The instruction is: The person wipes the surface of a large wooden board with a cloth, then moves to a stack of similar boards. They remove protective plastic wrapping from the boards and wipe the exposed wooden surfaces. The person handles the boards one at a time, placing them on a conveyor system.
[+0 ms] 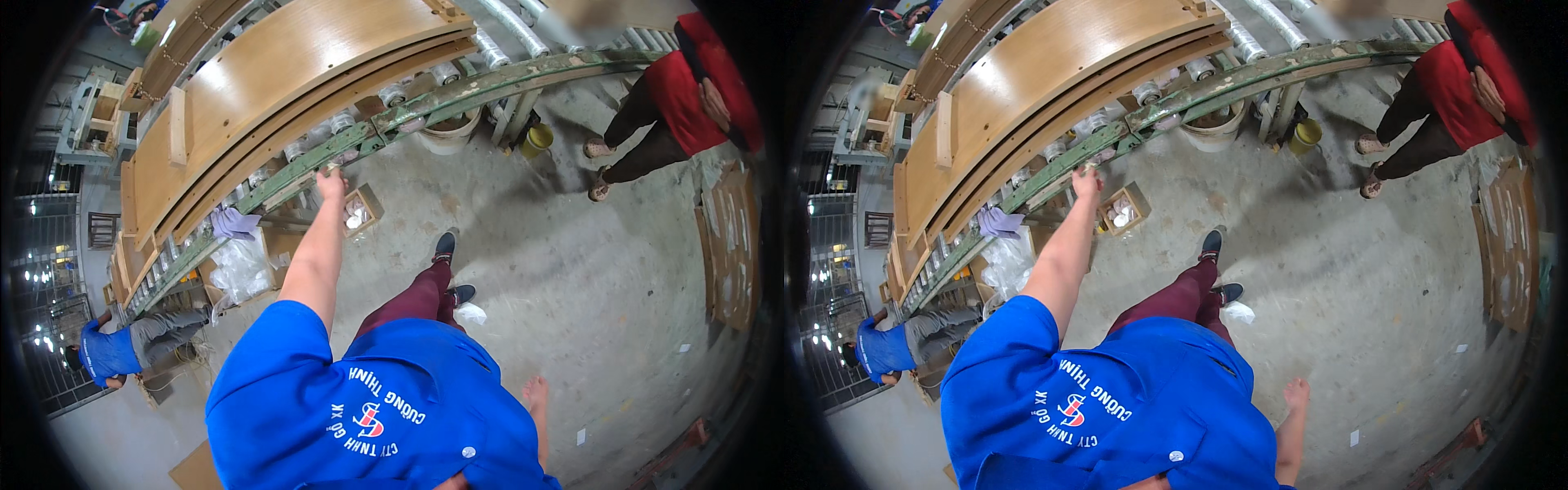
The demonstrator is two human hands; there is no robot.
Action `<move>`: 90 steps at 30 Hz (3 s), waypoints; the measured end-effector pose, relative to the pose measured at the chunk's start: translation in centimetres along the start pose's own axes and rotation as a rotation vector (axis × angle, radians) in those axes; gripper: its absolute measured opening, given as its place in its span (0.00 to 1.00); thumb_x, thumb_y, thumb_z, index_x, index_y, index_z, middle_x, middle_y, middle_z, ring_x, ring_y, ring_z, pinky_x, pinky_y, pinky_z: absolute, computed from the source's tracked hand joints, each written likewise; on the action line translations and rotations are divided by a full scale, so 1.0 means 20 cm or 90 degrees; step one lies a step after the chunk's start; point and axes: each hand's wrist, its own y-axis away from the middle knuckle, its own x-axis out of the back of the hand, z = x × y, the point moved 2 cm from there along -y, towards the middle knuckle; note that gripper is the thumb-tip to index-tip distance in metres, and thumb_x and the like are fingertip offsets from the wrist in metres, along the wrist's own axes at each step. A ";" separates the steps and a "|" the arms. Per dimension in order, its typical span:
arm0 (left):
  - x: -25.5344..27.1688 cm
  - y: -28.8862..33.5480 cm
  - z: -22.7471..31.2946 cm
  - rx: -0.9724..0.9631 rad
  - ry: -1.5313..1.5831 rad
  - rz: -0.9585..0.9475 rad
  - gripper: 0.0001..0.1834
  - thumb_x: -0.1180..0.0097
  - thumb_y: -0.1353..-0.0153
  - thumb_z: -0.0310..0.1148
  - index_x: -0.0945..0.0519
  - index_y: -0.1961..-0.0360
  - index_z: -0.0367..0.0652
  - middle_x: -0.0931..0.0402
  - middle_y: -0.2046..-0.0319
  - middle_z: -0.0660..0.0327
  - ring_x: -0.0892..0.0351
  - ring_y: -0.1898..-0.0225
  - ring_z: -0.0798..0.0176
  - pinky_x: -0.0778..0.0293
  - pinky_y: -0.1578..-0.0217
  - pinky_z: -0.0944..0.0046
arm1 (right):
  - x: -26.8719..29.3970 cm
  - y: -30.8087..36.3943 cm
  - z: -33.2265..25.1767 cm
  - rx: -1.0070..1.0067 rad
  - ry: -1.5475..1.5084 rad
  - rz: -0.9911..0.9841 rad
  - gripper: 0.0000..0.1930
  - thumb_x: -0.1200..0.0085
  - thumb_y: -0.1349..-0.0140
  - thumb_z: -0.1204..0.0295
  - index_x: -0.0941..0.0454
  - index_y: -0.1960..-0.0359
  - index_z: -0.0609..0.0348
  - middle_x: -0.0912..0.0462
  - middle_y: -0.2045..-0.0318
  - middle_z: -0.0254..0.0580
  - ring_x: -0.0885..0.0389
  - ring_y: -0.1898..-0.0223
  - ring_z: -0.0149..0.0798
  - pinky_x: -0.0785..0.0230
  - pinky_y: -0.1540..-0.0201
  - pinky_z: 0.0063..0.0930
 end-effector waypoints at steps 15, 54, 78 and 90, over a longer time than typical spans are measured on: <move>-0.24 0.26 0.22 -0.252 -0.050 0.248 0.09 0.52 0.39 0.31 0.29 0.62 0.35 0.25 0.72 0.56 0.27 0.71 0.59 0.30 0.65 0.63 | -0.01 -0.15 -1.12 0.241 -0.036 -0.035 0.14 0.52 0.41 0.66 0.24 0.59 0.61 0.21 0.71 0.40 0.23 0.77 0.32 0.29 0.71 0.24; -4.17 5.01 -0.06 -0.907 -0.467 -1.475 0.16 0.42 0.47 0.41 0.24 0.74 0.35 0.26 0.78 0.49 0.26 0.75 0.49 0.32 0.72 0.55 | 3.43 -1.26 -1.74 0.560 -0.673 0.285 0.04 0.50 0.41 0.74 0.29 0.67 0.60 0.25 0.75 0.32 0.26 0.73 0.25 0.31 0.68 0.19; -5.86 6.85 -0.39 -0.960 -0.465 -1.453 0.16 0.59 0.37 0.42 0.28 0.68 0.39 0.27 0.70 0.47 0.27 0.65 0.43 0.33 0.64 0.48 | 5.64 -2.48 -1.99 0.566 -0.887 -0.020 0.10 0.56 0.36 0.68 0.31 0.58 0.59 0.24 0.66 0.33 0.29 0.70 0.25 0.33 0.65 0.23; -7.11 7.26 -0.30 -0.905 -0.263 -1.289 0.13 0.59 0.38 0.37 0.27 0.64 0.38 0.25 0.67 0.47 0.27 0.62 0.43 0.32 0.63 0.49 | 6.56 -3.21 -2.91 0.756 -0.674 0.130 0.14 0.57 0.36 0.68 0.32 0.53 0.63 0.26 0.55 0.41 0.28 0.55 0.32 0.38 0.49 0.27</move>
